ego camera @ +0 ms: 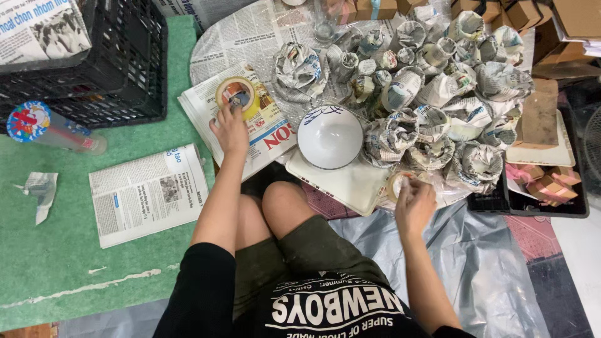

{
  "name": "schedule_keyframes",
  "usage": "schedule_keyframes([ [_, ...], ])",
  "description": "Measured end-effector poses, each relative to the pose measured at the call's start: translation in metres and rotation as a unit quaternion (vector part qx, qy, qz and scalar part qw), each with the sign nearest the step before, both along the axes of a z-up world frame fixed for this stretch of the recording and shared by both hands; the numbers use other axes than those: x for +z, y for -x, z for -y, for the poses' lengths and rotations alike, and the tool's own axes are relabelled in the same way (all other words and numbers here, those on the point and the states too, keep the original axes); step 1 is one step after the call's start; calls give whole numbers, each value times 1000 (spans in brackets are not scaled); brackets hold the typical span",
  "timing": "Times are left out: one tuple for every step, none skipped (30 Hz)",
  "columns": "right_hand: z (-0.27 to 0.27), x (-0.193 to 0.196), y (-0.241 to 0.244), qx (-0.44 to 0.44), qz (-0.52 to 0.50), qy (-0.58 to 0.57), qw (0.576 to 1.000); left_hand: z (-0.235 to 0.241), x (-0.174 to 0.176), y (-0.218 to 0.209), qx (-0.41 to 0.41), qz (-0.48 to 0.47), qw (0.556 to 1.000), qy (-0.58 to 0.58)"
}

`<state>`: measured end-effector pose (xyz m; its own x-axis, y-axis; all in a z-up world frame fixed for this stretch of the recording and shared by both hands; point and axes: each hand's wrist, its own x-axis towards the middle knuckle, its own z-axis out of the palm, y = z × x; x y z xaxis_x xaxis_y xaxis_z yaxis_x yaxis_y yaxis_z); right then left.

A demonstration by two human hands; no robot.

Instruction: The person sits on the floor and wraps small white bowls with newspaper, securing each with tape. They repeatedly fold the paper around the bowl, apply tape, and place the wrapped items into a pile.

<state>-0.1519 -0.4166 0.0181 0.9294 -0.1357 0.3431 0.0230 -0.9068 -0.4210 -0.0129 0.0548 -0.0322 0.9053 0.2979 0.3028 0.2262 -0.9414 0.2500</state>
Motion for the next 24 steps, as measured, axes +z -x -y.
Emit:
schedule_keyframes([
  [-14, 4, 3, -1, 12, -76, 997, -3, 0, 2, -16, 21, 1000, -9],
  [-31, 7, 5, -1, 25, -153, 988, -7, 1, 2, -18, 22, 999, -28],
  [-51, 9, 1, 47, 28, -202, 978, -10, 3, 2, -20, 24, 998, -48],
  [-69, 12, -2, 94, 30, -249, 964, -11, 3, 3, -22, 24, 997, -65],
  [-85, 16, -7, 145, 53, -206, 966, -11, 3, 3, -30, 19, 997, -70],
  [-103, 20, -14, 197, 75, -164, 964, -13, 4, 4, -37, 15, 996, -75],
  [-120, 25, -20, 226, 82, -172, 955, -14, 3, 6, -44, 10, 996, -79],
  [-137, 31, -27, 255, 90, -180, 946, -16, 4, 6, -41, 4, 997, -62],
  [-151, 38, -34, 285, 87, -175, 938, -17, 4, 8, -39, -1, 998, -45],
  [-164, 44, -42, 313, 85, -170, 930, -17, 3, 5, -38, -5, 999, -28],
  [-177, 48, -49, 341, 84, -165, 922, -19, 2, 2, -34, -5, 999, -15],
  [-189, 52, -55, 360, 63, -175, 914, -17, 0, -2, -30, -5, 1000, -1],
  [-201, 55, -60, 379, 42, -186, 906, -16, -1, -7, -27, -6, 1000, 12],
  [-210, 56, -63, 400, 20, -196, 895, -15, -4, -9, -22, 8, 999, 31],
  [-218, 55, -66, 406, -14, -202, 891, -12, -7, -13, -17, 23, 998, 50],
  [-229, 55, -70, 413, -48, -210, 885, -15, -6, -15, -11, 38, 997, 66],
  [-239, 53, -72, 421, -81, -217, 877, -19, -4, -16, -5, 53, 995, 89],
  [-244, 50, -76, 430, -83, -217, 872, -20, -1, -20, -2, 71, 991, 114],
  [-249, 47, -80, 440, -86, -217, 867, -21, 2, -21, 1, 89, 986, 139],
  [-249, 42, -82, 448, -90, -217, 863, -22, 5, -17, 6, 82, 984, 160],
  [-249, 37, -87, 445, -111, -215, 863, -26, 9, -12, 10, 76, 981, 181],
  [-250, 31, -92, 442, -132, -213, 861, -33, 11, -5, 15, 69, 977, 202],
  [-250, 24, -95, 438, -154, -212, 860, -44, 10, 13, 30, 80, 983, 160],
  [-250, 18, -99, 430, -173, -221, 858, -53, 9, 30, 44, 94, 988, 115],
])
